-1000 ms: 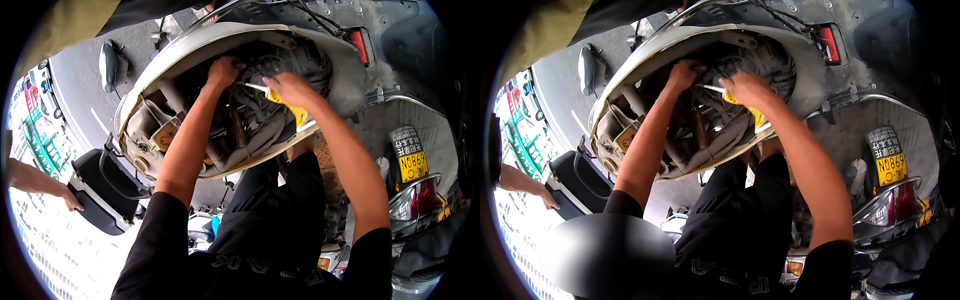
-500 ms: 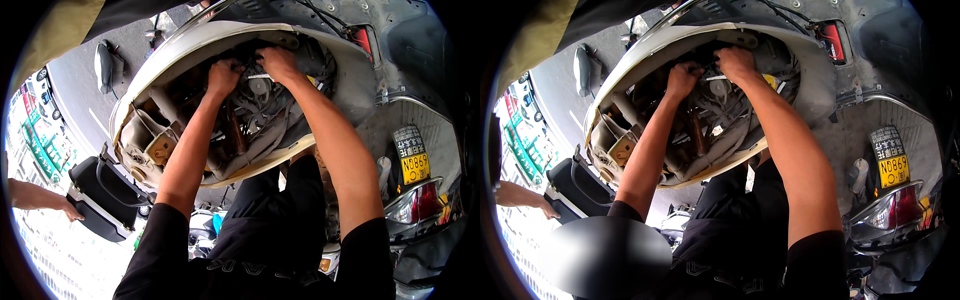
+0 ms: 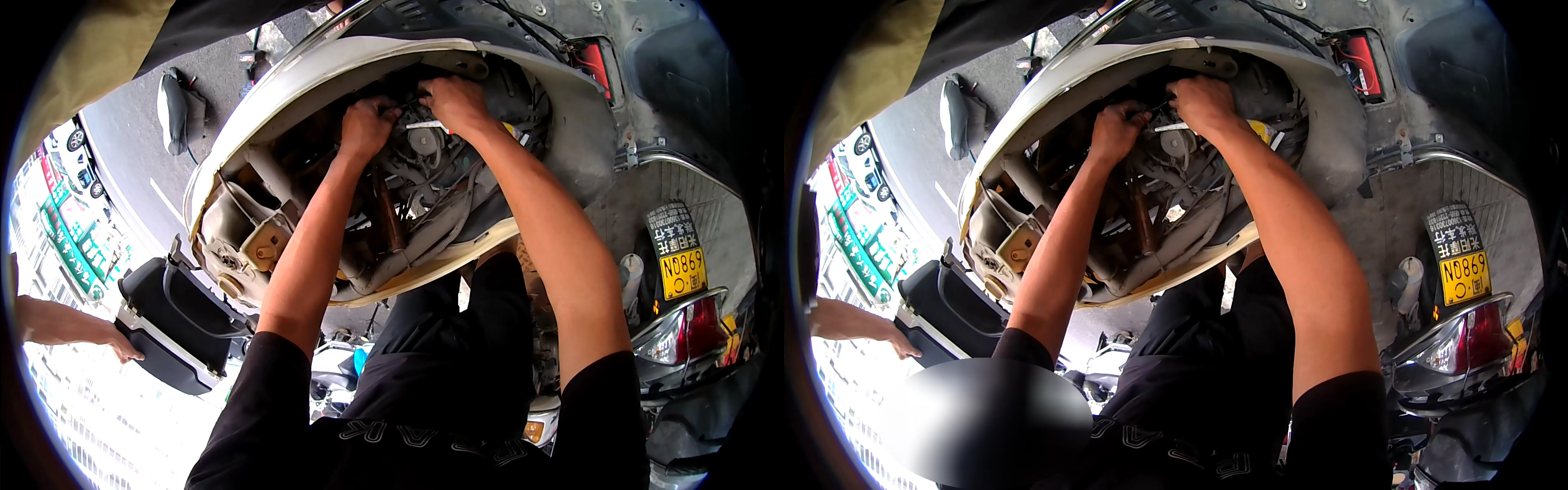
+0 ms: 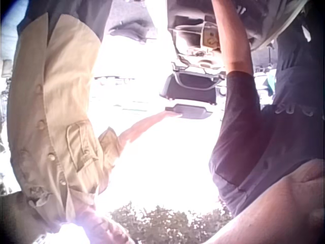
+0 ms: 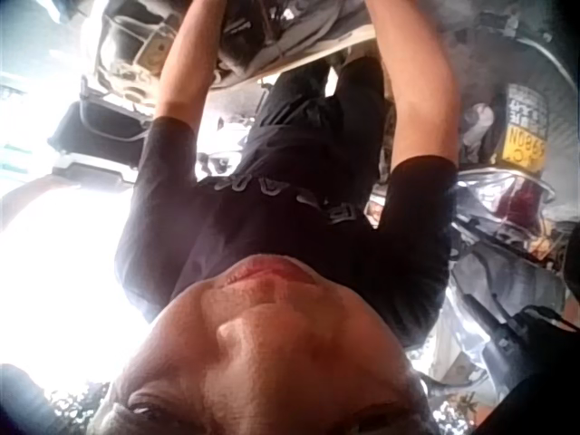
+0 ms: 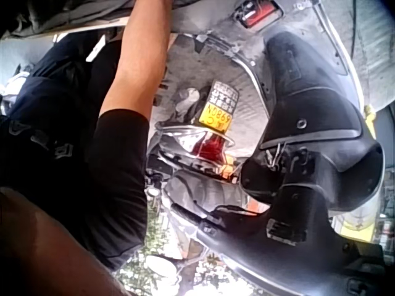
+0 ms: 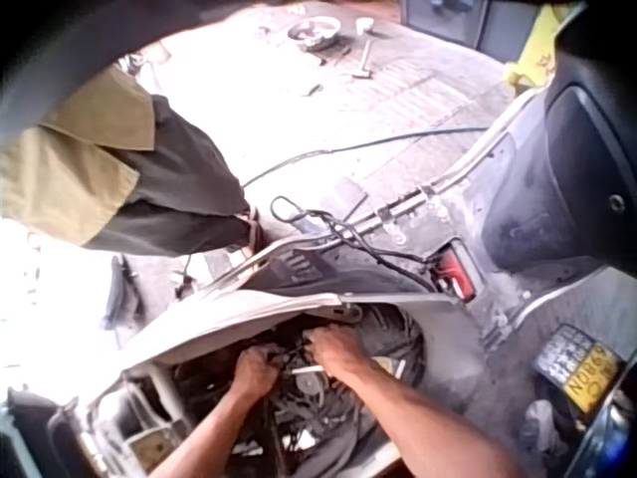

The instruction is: The person works on the internal components of a motorcycle, uses a tool to adjust parts near the engine area, and then works with another person to position and replace the seat assembly onto the frame.

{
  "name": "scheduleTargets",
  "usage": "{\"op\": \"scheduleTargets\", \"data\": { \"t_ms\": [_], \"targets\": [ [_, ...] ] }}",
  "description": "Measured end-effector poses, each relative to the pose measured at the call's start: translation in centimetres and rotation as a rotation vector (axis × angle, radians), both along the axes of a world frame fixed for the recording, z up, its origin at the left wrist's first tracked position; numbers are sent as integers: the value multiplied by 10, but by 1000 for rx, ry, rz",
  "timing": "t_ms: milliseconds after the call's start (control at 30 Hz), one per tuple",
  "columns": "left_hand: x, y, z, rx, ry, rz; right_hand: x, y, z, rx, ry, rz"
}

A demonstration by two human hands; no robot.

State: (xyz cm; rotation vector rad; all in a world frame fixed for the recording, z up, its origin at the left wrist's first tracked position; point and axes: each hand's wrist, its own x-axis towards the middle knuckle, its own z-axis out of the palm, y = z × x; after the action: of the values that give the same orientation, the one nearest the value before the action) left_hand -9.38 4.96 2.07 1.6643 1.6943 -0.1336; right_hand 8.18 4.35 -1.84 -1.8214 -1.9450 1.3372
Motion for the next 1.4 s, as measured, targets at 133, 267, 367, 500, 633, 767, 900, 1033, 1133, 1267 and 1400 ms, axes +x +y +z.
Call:
{"op": "scheduleTargets", "data": {
  "t_ms": [133, 267, 367, 500, 633, 767, 900, 1033, 1133, 1267, 1400],
  "targets": [
    [-2, 1, -1, 13, -13, -45, 0, 1, 0, -11, -34, 32],
    [-7, 0, -2, 19, -5, -96, 0, 0, -5, -28, -16, 45],
    [-16, 1, 1, -10, 42, -40, -1, -1, -8, 22, -8, 6],
    [-21, 3, 5, -5, 50, -61, 0, 0, -8, 40, 13, 24],
    [-17, 1, 3, -64, 23, 30, 1, 0, -6, 2, -14, 14],
    [-15, 1, 4, -79, 24, 51, 1, 0, -3, 10, 8, 13],
    [-13, 1, 4, -67, 38, 52, 1, 1, -2, 20, -4, 6],
    [-6, -3, 0, 5, 16, 21, 2, 0, -1, -14, -18, 27],
    [-2, -5, -6, 41, 8, 11, 1, -1, -2, 8, -17, 12],
    [-1, -4, -11, 25, -11, 33, 0, 0, -5, 10, 17, -6],
    [-1, -3, -11, 26, -28, 39, -1, 1, -7, -18, 26, -2]
  ]
}}
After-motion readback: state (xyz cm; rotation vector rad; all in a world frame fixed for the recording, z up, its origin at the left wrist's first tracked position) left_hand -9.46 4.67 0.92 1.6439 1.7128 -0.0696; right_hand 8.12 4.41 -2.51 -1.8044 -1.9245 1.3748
